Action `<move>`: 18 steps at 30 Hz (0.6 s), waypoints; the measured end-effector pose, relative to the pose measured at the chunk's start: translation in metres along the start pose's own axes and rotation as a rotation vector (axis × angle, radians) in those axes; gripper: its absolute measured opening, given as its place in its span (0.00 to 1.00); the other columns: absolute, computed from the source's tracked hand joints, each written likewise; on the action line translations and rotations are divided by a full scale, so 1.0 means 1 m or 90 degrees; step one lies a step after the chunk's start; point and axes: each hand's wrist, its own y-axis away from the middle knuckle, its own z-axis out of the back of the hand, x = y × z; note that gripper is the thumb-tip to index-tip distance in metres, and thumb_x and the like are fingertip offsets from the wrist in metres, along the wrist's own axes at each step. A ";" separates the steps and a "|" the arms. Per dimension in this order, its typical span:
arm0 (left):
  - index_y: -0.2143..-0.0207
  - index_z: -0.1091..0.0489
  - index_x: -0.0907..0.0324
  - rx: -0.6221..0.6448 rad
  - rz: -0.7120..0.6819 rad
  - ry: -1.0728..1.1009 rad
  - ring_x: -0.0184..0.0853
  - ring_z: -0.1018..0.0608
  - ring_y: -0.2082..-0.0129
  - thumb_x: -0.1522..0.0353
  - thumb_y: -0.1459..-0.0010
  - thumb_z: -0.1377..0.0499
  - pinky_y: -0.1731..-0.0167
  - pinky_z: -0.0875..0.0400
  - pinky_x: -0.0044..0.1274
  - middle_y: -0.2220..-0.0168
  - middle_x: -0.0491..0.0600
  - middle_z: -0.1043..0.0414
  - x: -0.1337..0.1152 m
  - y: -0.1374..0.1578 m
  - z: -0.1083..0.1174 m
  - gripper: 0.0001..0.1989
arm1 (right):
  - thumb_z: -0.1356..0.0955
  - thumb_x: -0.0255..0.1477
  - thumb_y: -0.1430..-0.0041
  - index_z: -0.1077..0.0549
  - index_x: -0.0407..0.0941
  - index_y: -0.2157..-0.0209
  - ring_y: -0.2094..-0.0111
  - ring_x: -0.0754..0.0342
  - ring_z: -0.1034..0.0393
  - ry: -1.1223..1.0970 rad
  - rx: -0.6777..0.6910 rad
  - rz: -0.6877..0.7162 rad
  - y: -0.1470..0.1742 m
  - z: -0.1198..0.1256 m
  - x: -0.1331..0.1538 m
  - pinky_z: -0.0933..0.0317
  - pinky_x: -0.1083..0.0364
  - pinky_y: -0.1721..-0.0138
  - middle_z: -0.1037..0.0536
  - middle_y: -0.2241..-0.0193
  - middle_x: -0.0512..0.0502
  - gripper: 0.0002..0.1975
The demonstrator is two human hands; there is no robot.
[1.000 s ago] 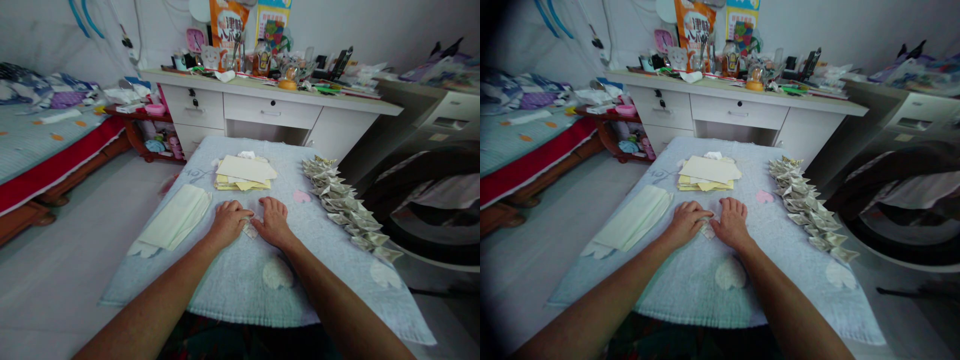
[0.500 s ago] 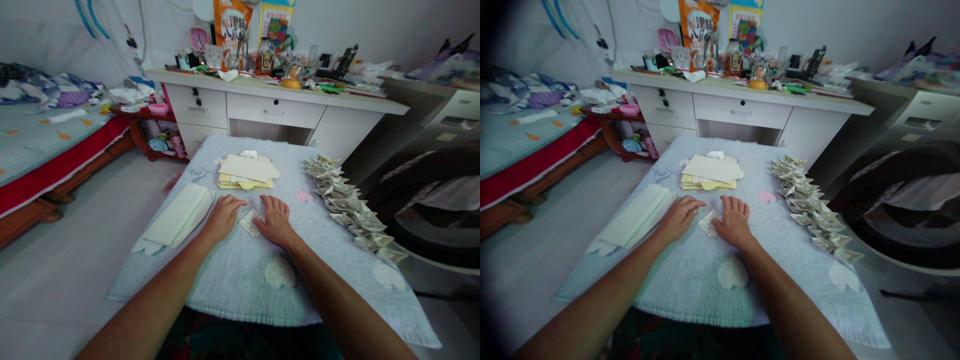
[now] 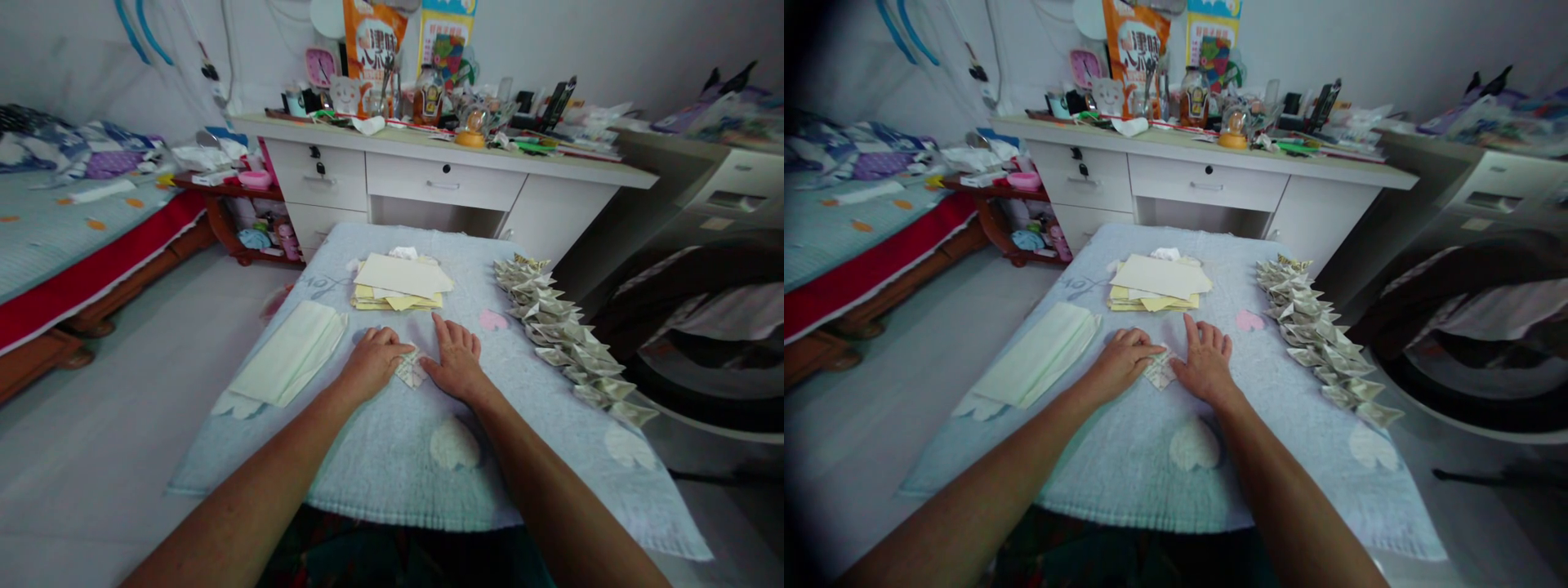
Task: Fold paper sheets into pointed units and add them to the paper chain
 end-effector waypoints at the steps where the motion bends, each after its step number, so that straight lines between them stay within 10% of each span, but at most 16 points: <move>1: 0.52 0.26 0.50 -0.001 0.001 -0.001 0.37 0.34 0.59 0.73 0.42 0.44 0.55 0.37 0.29 0.61 0.49 0.33 0.000 0.000 0.000 0.17 | 0.34 0.37 0.46 0.54 0.48 0.34 0.42 0.39 0.49 0.000 0.005 -0.003 0.001 0.001 -0.003 0.59 0.38 0.43 0.41 0.41 0.36 0.41; 12: 0.51 0.27 0.51 -0.014 0.001 0.018 0.37 0.34 0.58 0.73 0.43 0.44 0.54 0.37 0.30 0.60 0.49 0.33 0.003 0.001 -0.004 0.18 | 0.37 0.25 0.50 0.56 0.47 0.34 0.42 0.42 0.48 -0.077 0.010 -0.025 0.000 0.009 -0.023 0.55 0.41 0.43 0.42 0.41 0.38 0.42; 18: 0.51 0.27 0.55 -0.026 -0.007 0.054 0.39 0.32 0.56 0.74 0.45 0.43 0.53 0.35 0.31 0.59 0.51 0.31 0.000 0.000 0.000 0.19 | 0.37 0.27 0.46 0.28 0.46 0.59 0.52 0.46 0.41 -0.128 -0.047 -0.017 -0.001 0.013 -0.019 0.48 0.46 0.50 0.32 0.55 0.43 0.12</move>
